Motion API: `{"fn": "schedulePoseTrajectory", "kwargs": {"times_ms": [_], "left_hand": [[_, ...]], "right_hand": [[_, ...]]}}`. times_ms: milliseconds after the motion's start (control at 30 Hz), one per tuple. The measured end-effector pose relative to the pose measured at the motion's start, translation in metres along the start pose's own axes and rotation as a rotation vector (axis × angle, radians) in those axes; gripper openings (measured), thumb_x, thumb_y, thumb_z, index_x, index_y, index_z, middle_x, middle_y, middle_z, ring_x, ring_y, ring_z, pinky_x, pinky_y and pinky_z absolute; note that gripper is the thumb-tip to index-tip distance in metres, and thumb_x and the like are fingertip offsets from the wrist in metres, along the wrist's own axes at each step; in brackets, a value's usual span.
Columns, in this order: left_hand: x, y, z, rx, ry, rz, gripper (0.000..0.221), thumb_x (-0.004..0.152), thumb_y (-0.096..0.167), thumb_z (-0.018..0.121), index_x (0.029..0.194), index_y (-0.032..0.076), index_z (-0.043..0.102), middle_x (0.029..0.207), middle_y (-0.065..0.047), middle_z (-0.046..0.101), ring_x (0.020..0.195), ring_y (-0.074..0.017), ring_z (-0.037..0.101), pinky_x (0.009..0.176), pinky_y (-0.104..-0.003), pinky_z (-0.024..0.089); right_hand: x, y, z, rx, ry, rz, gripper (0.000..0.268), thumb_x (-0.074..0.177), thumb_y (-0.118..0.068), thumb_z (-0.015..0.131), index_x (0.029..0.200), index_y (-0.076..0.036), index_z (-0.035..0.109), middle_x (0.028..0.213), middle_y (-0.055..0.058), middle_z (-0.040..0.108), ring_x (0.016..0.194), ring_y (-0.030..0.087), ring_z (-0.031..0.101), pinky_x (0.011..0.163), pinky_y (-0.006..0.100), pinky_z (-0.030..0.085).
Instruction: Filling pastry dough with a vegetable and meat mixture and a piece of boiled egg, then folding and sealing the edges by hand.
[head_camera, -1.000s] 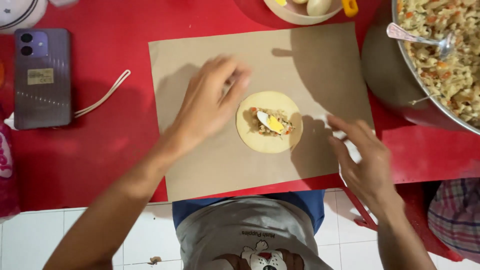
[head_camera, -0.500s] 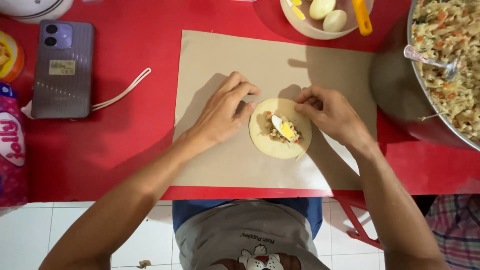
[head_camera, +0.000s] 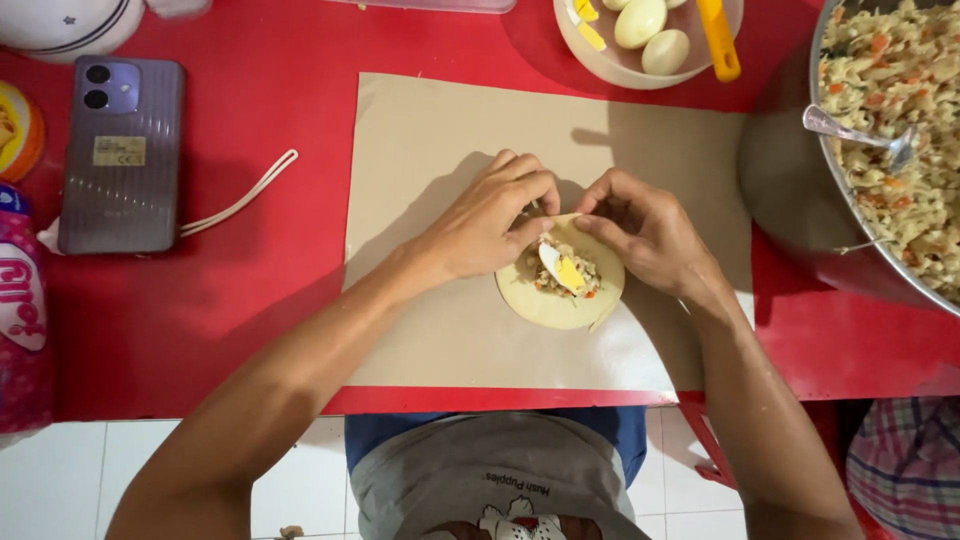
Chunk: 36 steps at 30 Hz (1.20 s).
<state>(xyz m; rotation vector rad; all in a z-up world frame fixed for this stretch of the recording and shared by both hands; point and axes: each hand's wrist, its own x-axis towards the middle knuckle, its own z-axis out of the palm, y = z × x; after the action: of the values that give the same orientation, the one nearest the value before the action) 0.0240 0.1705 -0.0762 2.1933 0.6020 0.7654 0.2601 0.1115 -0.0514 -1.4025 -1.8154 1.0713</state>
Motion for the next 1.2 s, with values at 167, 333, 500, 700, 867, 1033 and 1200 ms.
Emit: {"fn": "schedulePoseTrajectory", "kwargs": {"times_ms": [167,333,500,700,867,1033,1200], "left_hand": [[0.002,0.015,-0.007,-0.162,-0.055,-0.037,0.007,0.097,0.01,0.063,0.101,0.009,0.059,0.088,-0.012,0.062,0.098,-0.0369,0.062,0.09,-0.049,0.049],[0.005,0.022,-0.007,-0.224,-0.043,-0.155,0.02,0.099,0.008,0.059,0.117,0.015,0.055,0.09,-0.012,0.069,0.09,-0.0383,0.07,0.084,-0.051,0.054],[0.004,0.023,-0.007,-0.207,0.002,-0.203,0.02,0.098,0.008,0.059,0.117,0.015,0.056,0.088,-0.012,0.071,0.088,-0.0394,0.071,0.08,-0.051,0.056],[-0.002,0.023,-0.014,-0.162,0.025,-0.19,0.023,0.095,0.01,0.065,0.117,0.013,0.058,0.103,-0.017,0.069,0.097,-0.0409,0.07,0.083,-0.051,0.057],[-0.036,0.051,-0.037,0.04,-0.006,-0.095,0.025,0.09,0.007,0.07,0.114,0.01,0.061,0.108,-0.013,0.062,0.107,-0.0376,0.064,0.091,-0.049,0.053],[-0.077,0.046,-0.011,0.264,-0.085,0.245,0.02,0.085,0.009,0.078,0.101,0.007,0.065,0.101,-0.01,0.053,0.099,-0.0331,0.052,0.088,-0.044,0.048],[-0.076,0.034,0.006,0.332,-0.032,0.315,0.008,0.092,0.007,0.071,0.097,0.008,0.065,0.099,-0.008,0.049,0.096,-0.0303,0.05,0.082,-0.041,0.046]], "right_hand": [[0.0,0.005,-0.001,0.166,0.008,-0.012,0.012,0.097,0.001,0.071,0.107,0.0,0.065,0.087,0.009,0.07,0.081,0.01,0.065,0.069,0.024,0.054],[0.001,0.018,0.004,0.236,0.075,-0.033,0.014,0.097,0.004,0.071,0.109,0.004,0.065,0.089,0.014,0.071,0.082,0.015,0.069,0.068,0.026,0.057],[0.009,0.012,0.011,0.281,0.113,-0.024,0.016,0.096,0.004,0.072,0.11,0.004,0.065,0.09,0.013,0.071,0.081,0.014,0.072,0.067,0.025,0.059],[0.005,-0.004,0.008,0.287,0.12,0.053,0.023,0.091,0.008,0.074,0.113,0.003,0.067,0.093,0.011,0.069,0.087,0.013,0.071,0.075,0.026,0.06],[0.005,-0.023,0.005,0.374,0.113,0.112,0.038,0.086,0.012,0.073,0.122,0.001,0.067,0.103,0.009,0.069,0.099,0.013,0.07,0.089,0.026,0.059],[0.007,-0.032,0.004,0.211,0.162,0.028,0.043,0.092,0.007,0.073,0.132,-0.003,0.064,0.114,0.008,0.068,0.108,0.013,0.062,0.095,0.027,0.056],[-0.058,-0.048,0.024,-0.381,0.393,-0.349,0.024,0.092,0.002,0.085,0.113,-0.002,0.074,0.095,0.014,0.066,0.084,0.03,0.059,0.079,0.04,0.051]]}}
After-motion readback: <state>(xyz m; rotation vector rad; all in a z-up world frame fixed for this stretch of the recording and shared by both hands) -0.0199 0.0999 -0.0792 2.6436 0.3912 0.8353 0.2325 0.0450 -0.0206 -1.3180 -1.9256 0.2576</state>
